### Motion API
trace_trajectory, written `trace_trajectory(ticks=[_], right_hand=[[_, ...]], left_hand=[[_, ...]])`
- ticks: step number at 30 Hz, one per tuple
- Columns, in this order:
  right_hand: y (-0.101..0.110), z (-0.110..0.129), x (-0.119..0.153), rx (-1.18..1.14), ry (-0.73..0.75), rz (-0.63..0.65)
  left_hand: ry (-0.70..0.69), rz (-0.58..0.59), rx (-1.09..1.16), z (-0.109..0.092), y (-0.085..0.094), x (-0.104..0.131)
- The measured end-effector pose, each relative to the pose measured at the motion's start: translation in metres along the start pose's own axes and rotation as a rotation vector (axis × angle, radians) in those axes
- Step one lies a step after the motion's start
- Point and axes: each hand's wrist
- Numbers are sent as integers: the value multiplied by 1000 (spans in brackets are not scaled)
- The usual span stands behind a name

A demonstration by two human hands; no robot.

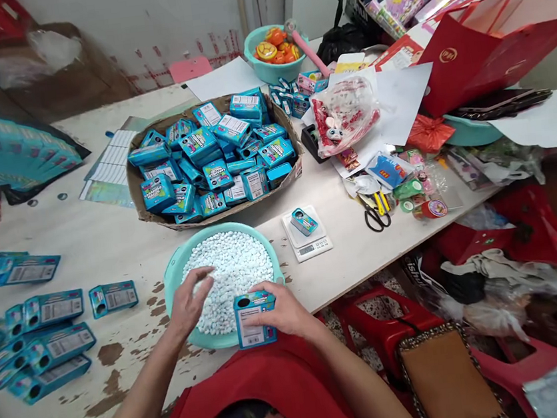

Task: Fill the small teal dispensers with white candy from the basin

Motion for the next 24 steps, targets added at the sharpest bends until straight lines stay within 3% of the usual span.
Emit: trace_trajectory(ticks=[2,5,8,11,13,17,19,24], right_hand=[[1,-7,9,-87,-60,-85],[3,-13,21,-149,-101,-171],[4,-13,24,-152,-112,-246],[2,-11,22,-117,-102,-320],[0,-7,18,-69,-87,-356],[-2,1,11,71,-33,-439],[-4,5,6,190,12,-479],[-16,15,-9,663,168,-603]], left_hand=[[33,-182,-179,34,-12,-6],[81,-196,-348,59,-35,-24],[151,-139,-338,52,-57,-41],[255,-109,-235,39,-66,-55],[317,-113,-79,36,-64,-60],[443,-142,603,39,-52,-62],[478,-154,837,35,-45,-59],[504,-116,1163,-2,-28,-45]])
Point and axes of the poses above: each hand's wrist, its own x-axis away from the middle knuckle, its own y-axis out of the back of the hand, z = x × y, and after that the axes turned 15 degrees about x, right-handed
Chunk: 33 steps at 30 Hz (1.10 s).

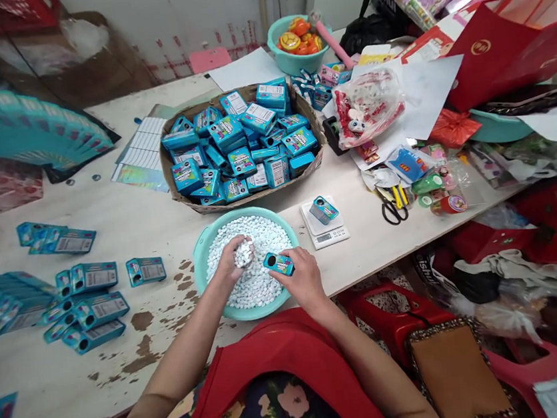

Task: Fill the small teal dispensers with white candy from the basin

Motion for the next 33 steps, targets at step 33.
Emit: trace_trajectory(ticks=[33], right_hand=[[-6,36,-17,100,111,-72]], left_hand=[[-417,39,166,-22,-61,43]])
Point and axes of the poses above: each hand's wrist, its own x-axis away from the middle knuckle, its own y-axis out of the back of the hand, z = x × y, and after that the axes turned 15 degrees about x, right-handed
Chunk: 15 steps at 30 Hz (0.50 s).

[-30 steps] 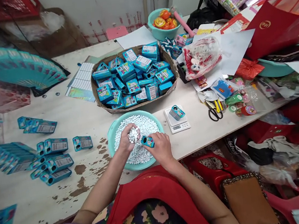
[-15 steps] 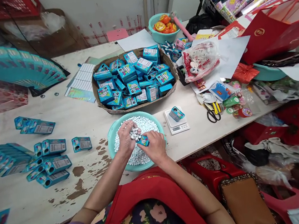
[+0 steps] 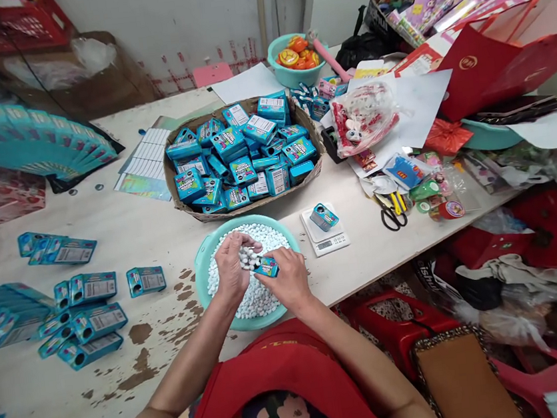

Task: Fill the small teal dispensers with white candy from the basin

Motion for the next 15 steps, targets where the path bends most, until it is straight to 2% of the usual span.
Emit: trace_trajectory(ticks=[10,15], right_hand=[[-1,-5,2,-52,-6,-6],[9,-3,0,-77,-13,-26]], left_hand=[[56,13,-51,0,-5,0],[-26,36,-46,-1,-7,1]])
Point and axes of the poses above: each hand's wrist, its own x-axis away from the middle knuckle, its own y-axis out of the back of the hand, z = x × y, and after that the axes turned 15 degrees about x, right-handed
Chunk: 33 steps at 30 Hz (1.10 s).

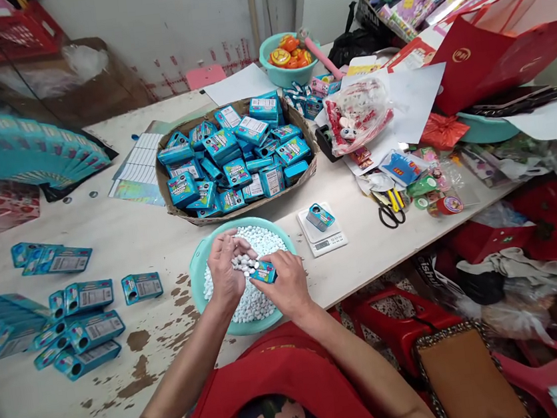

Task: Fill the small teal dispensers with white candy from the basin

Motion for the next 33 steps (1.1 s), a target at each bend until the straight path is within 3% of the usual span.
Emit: trace_trajectory(ticks=[4,15,22,25,28,29,31,33], right_hand=[[4,1,-3,-36,-2,-23],[-8,-3,0,-57,-17,-3],[-17,-9,-6,-188,-69,14],[-14,-18,-2,-352,-80,26],[-6,-31,9,-454,-127,33],[-3,-35,13,-456,-150,37],[1,-43,19,-433,-190,48],[3,-49,23,-414,-217,58]], left_hand=[[-52,31,31,-1,-3,0],[24,35,-12,3,1,0],[19,198,21,1,1,3],[-68,112,-3,7,15,-16],[-230,8,-342,28,43,-48],[-248,61,-542,38,52,-57],[-228,274,-954,58,69,-68],[-184,475,-1258,75,78,-68]])
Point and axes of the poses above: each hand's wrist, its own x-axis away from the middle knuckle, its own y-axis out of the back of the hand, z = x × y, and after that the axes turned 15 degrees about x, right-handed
